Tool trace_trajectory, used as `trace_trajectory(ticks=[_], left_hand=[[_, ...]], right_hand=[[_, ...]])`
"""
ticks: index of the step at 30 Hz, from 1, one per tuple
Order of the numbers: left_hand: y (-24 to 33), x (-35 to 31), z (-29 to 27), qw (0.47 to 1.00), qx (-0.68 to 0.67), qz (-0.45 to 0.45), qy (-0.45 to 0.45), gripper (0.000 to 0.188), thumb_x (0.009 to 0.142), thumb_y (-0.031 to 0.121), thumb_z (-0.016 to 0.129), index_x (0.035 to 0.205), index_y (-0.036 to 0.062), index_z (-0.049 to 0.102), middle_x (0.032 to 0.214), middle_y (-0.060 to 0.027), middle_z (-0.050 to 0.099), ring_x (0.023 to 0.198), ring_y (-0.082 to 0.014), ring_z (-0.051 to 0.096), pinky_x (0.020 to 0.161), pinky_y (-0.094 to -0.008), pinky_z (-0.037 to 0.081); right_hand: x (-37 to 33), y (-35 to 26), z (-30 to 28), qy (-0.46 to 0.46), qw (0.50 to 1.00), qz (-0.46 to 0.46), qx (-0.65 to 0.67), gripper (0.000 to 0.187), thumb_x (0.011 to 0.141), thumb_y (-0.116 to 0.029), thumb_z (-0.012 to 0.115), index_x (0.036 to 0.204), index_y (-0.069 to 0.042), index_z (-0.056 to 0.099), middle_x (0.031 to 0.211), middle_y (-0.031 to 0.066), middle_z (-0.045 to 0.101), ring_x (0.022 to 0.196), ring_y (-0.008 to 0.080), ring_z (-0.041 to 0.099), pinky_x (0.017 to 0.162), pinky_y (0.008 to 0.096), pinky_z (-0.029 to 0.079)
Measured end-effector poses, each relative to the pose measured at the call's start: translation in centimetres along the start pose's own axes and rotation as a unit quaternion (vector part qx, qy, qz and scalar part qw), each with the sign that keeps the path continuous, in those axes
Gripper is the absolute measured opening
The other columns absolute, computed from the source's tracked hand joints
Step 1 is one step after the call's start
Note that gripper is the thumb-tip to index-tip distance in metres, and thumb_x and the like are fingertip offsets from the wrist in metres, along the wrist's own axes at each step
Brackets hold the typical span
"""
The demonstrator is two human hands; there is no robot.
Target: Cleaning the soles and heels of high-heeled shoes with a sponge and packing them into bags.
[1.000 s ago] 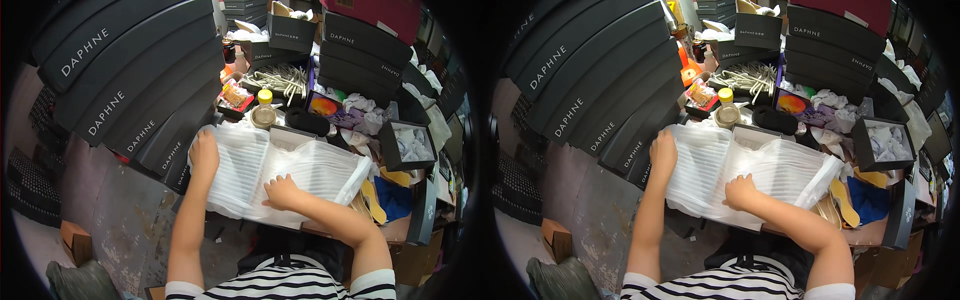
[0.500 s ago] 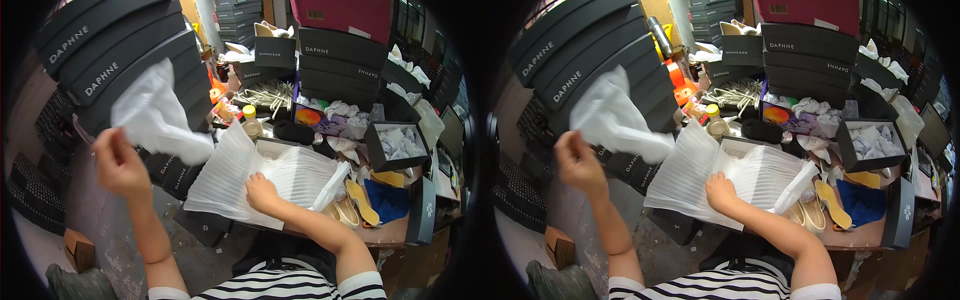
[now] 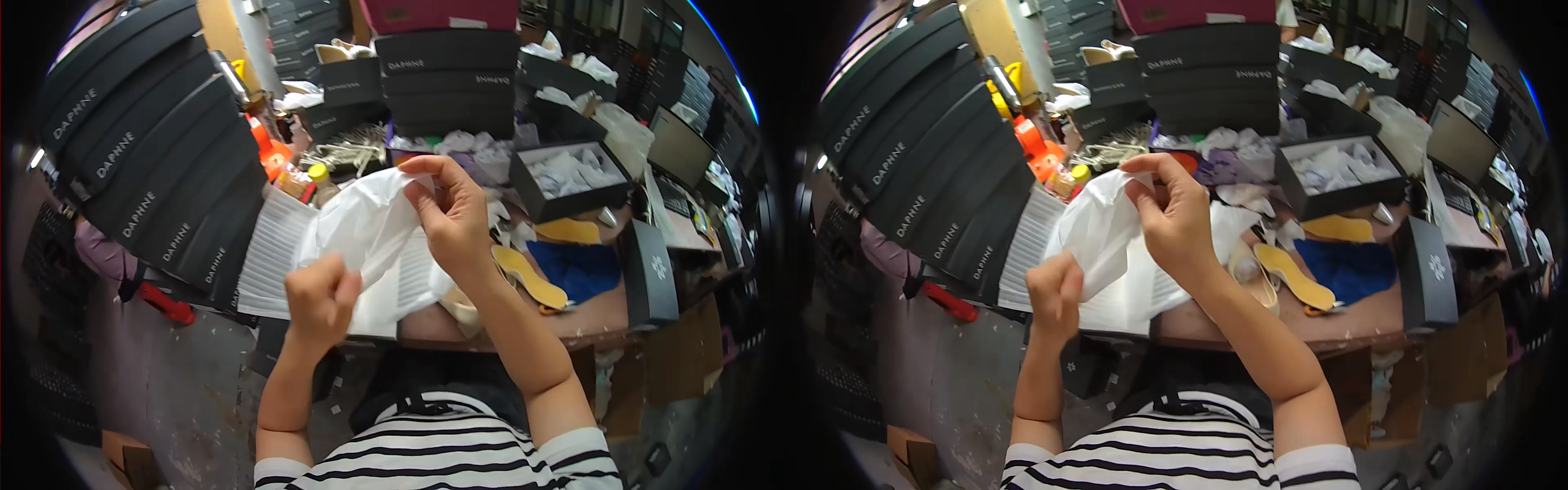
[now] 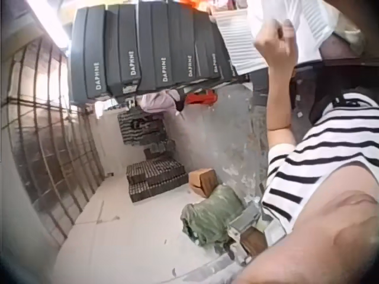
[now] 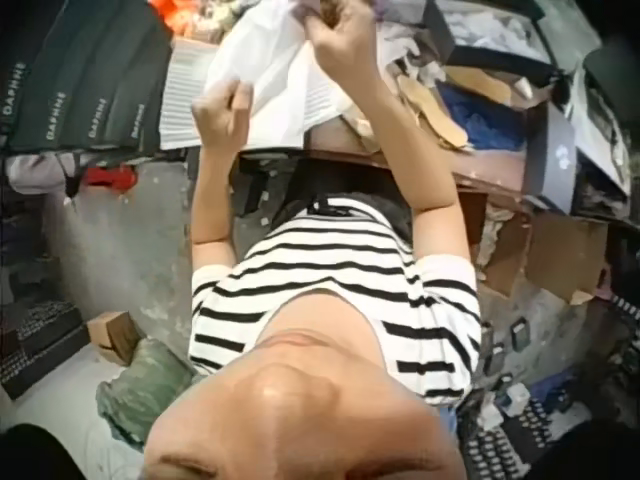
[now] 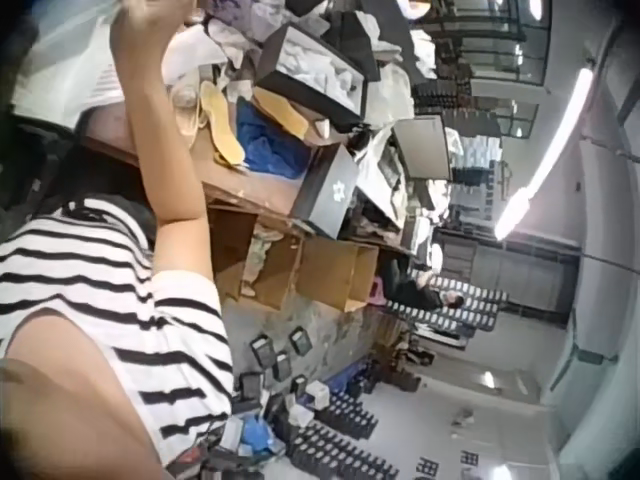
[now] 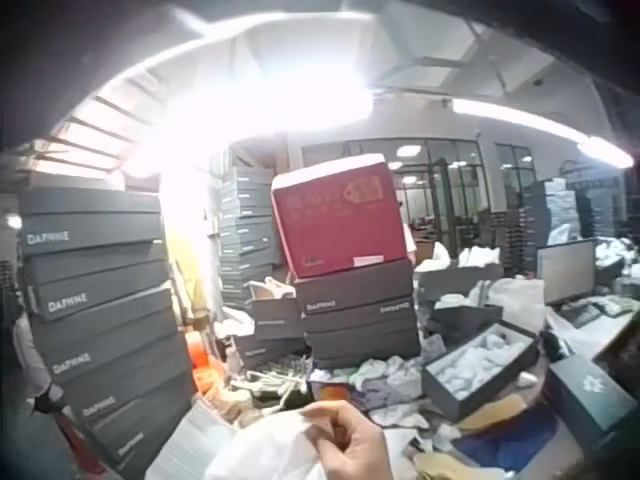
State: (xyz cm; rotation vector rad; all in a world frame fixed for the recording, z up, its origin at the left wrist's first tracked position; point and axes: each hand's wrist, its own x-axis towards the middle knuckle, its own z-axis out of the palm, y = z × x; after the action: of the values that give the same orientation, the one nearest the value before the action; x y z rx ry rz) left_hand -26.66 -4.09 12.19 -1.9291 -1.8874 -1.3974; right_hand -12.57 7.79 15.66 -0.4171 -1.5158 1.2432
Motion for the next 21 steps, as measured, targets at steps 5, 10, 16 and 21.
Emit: trace_trajectory(ticks=[5,10,16,21], left_hand=[[-0.9,2.8,1.3,0.954,0.272,-0.087,0.087,0.029,0.067,0.015,0.07,0.085,0.0026,0.051,0.061,-0.0125,0.057,0.065,-0.0355,0.061,0.059,-0.043,0.044],[-7.5,2.4,-3.5,0.925,0.294,-0.142,-0.193,0.029,0.071,0.002,0.057,0.1,-0.0008,0.057,0.082,-0.014,0.063,0.073,-0.0315,0.063,0.063,-0.0368,0.048],[-5.4,10.6,-3.5,0.962,-0.228,-0.154,-0.004,0.032,0.07,-0.006,0.04,0.099,-0.0021,0.052,0.077,-0.0061,0.06,0.07,-0.013,0.058,0.062,-0.0261,0.046],[-5.2,11.7,3.7,0.976,0.198,0.07,0.06,0.055,0.068,0.014,0.063,0.117,0.0055,0.04,0.106,-0.0233,0.053,0.091,-0.0394,0.057,0.078,-0.0432,0.046]], right_hand=[[-2.7,-0.4,-1.6,-0.1,0.97,-0.197,-0.105,0.021,0.08,0.007,0.056,0.098,-0.003,0.059,0.086,0.0085,0.059,0.072,0.013,0.059,0.057,0.0248,0.045],[-8.0,-0.1,-7.1,-0.043,0.939,-0.154,-0.304,0.037,0.075,-0.011,0.069,0.107,-0.004,0.054,0.092,0.0104,0.059,0.083,0.0213,0.06,0.064,0.0283,0.049],[-14.0,7.2,-10.7,-0.169,0.764,0.021,-0.622,0.039,0.063,-0.017,0.077,0.09,0.001,0.055,0.104,0.0164,0.055,0.088,0.0323,0.058,0.074,0.0376,0.048],[-13.2,1.5,-11.7,-0.227,0.807,0.108,-0.535,0.039,0.062,-0.02,0.077,0.081,0.003,0.053,0.105,0.0192,0.057,0.082,0.0359,0.059,0.07,0.039,0.048]])
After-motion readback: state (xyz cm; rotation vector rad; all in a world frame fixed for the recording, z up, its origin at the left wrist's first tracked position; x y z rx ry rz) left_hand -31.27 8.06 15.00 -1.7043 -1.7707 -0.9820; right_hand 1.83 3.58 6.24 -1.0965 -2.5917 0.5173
